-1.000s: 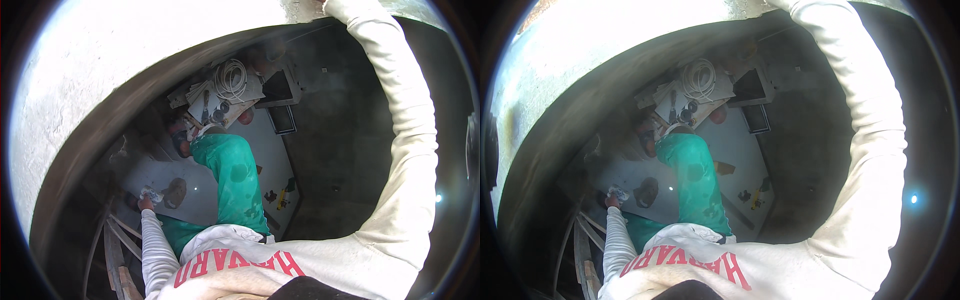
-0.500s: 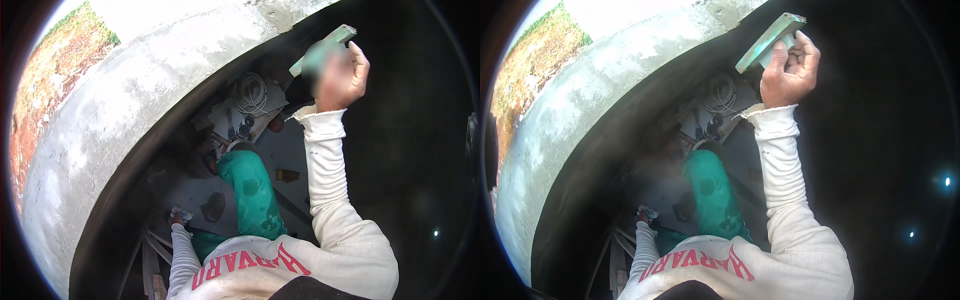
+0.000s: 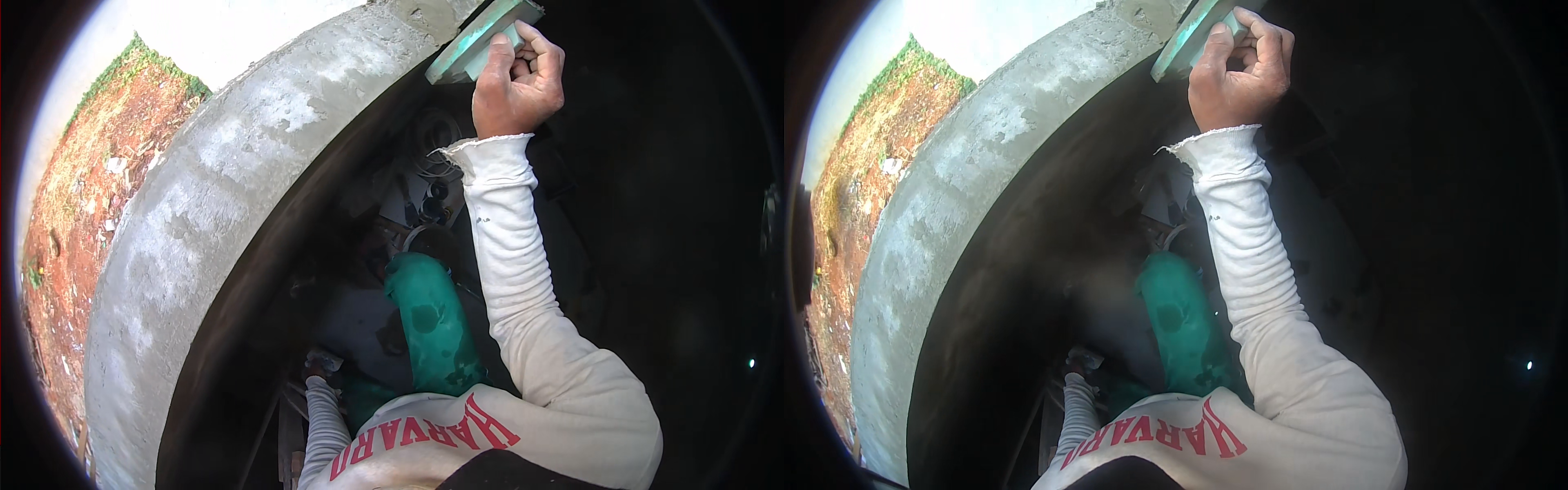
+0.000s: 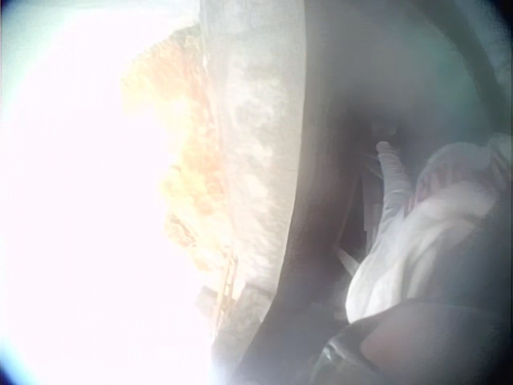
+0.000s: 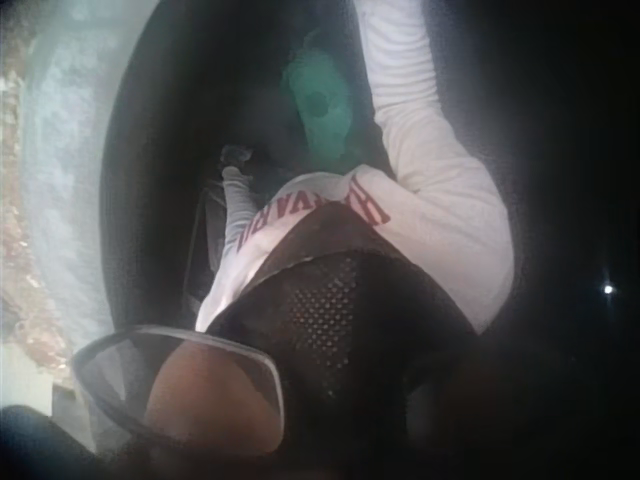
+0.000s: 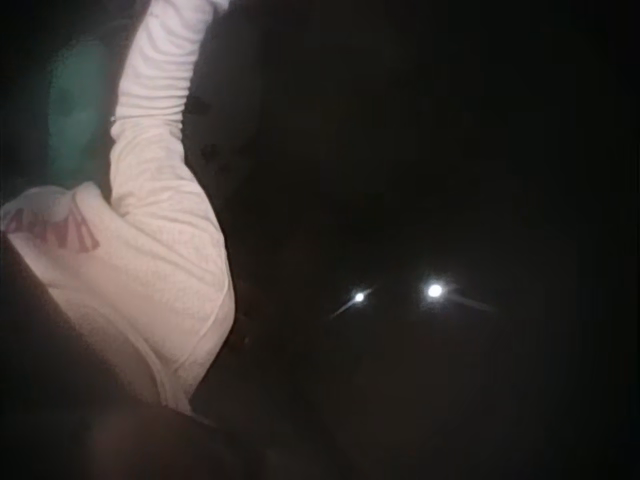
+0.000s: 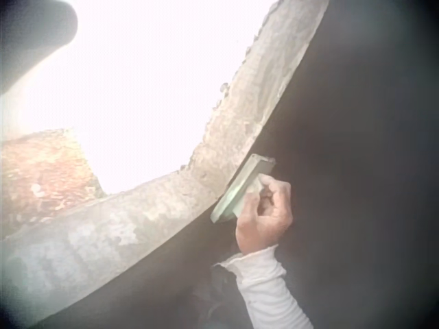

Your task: The person smooths the interior edges of a concrete window opening using a sanding block and a putty knife. They reach up to sand the upper frame and alternate between sanding and scraping the concrete surface to achieve a even finish.

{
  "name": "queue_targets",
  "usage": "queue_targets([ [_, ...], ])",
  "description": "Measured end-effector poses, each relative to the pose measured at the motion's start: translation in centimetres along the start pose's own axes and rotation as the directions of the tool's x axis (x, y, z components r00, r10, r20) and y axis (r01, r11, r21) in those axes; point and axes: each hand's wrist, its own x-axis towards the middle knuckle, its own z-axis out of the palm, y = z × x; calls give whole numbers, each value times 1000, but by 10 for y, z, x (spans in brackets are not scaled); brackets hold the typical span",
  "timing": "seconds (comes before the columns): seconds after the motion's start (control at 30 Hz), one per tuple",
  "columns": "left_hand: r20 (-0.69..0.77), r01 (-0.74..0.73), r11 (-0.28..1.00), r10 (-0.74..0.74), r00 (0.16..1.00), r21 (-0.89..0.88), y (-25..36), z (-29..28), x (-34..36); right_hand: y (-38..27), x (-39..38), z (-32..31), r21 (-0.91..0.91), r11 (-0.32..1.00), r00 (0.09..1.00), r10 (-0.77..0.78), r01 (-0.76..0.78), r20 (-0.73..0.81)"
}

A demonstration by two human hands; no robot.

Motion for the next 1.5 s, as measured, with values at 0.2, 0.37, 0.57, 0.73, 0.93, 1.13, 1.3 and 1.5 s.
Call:
queue_targets([
  [0.2, 65, 22, 993, -29, 997, 115, -17, -24, 30, -9, 11, 12, -3, 1000, 997, -14, 14, -73],
  [0.37, 47, -42, 998, 44, 998, -39, -47, -13, 54, 7, 0, 6, -97, 994, 998, -60, 57, -36],
  [0.57, -12, 62, 961, -61, 998, 271, -48, -25, 48, 33, -10, 4, -153, 988, 998, 10, -19, -58],
  [0.73, 11, 2, 998, -2, 1000, 61, -46, -37, 48, 78, -40, -9, -351, 923, 987, 142, -157, -69],
  [0.93, -68, -384, 815, 455, 888, 435, 92, 24, -28, 37, -81, -95, 382, 664, 751, 646, -642, 139],
  [1.13, 1, -690, 712, 696, 718, 125, 262, 59, -205, -10, -80, -157, 514, 355, 578, 722, -781, 380],
  [1.3, 230, -645, 624, 774, 590, -441, 342, 85, -343, -33, -97, -176, 430, 431, 595, 699, -793, 396],
  [1.5, 581, -345, 777, 625, 521, -526, 365, 115, -415, -47, -120, -166, 313, 643, 707, 553, -699, 441],
])
